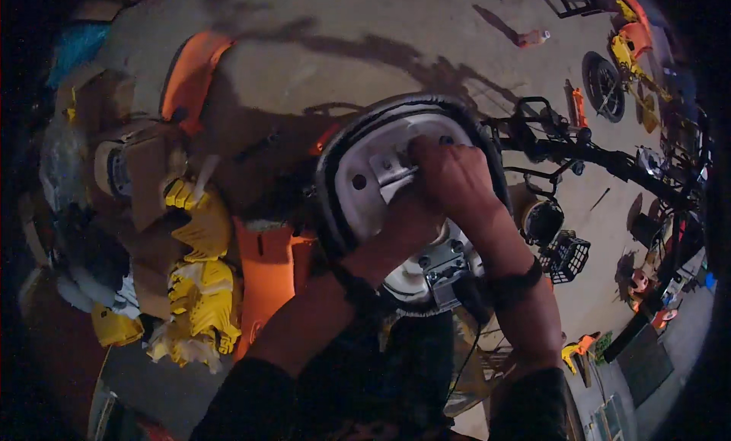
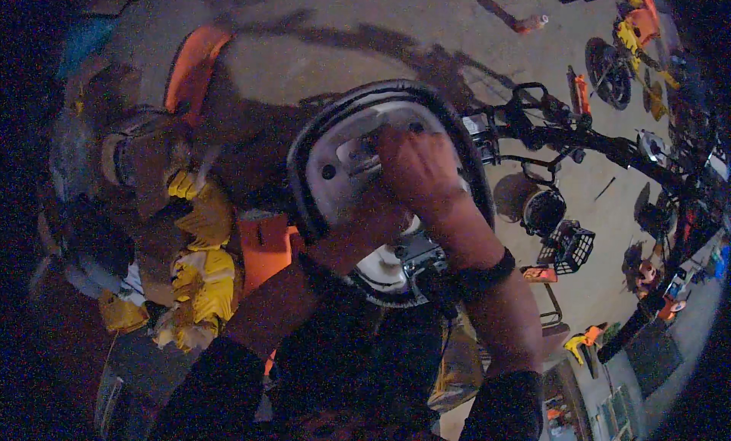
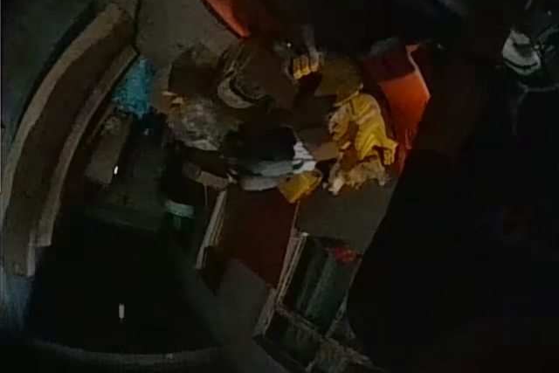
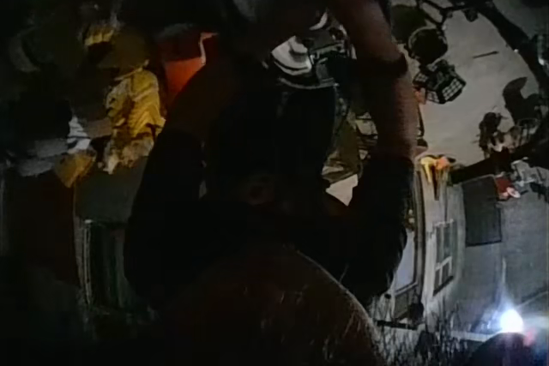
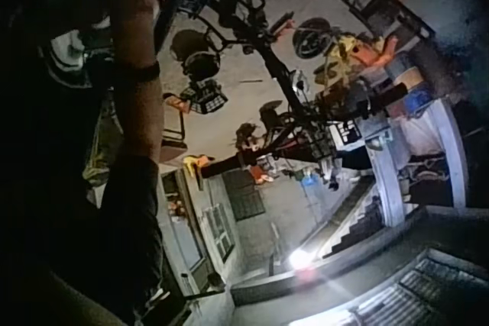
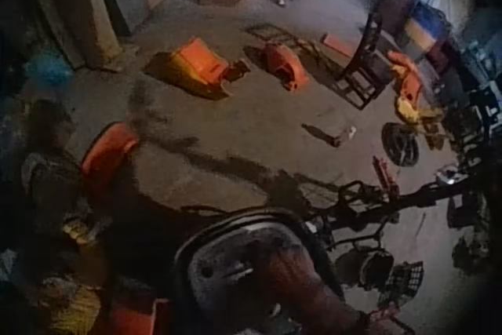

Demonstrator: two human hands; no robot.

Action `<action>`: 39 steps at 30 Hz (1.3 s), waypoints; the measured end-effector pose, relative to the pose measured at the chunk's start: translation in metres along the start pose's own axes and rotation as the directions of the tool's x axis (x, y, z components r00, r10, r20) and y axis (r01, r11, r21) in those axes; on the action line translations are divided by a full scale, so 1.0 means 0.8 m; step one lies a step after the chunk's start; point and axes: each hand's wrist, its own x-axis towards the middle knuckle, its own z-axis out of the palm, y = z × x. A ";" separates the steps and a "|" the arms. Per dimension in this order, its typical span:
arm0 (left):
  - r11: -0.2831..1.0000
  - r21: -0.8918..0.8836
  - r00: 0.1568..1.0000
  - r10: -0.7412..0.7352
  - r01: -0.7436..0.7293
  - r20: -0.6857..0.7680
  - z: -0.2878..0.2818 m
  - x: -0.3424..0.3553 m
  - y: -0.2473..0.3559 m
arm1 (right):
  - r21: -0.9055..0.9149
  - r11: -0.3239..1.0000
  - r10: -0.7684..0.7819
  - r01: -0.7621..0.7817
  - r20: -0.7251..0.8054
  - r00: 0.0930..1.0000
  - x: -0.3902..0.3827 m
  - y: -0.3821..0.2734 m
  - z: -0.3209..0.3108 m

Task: The recorder uses hand tools to assemble or repair the underside of a motorcycle seat.

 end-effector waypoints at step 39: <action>0.980 -0.199 0.999 0.001 0.010 0.053 -0.006 0.005 0.001 | -0.039 0.989 0.141 -0.144 -0.059 0.988 -0.003 -0.016 0.008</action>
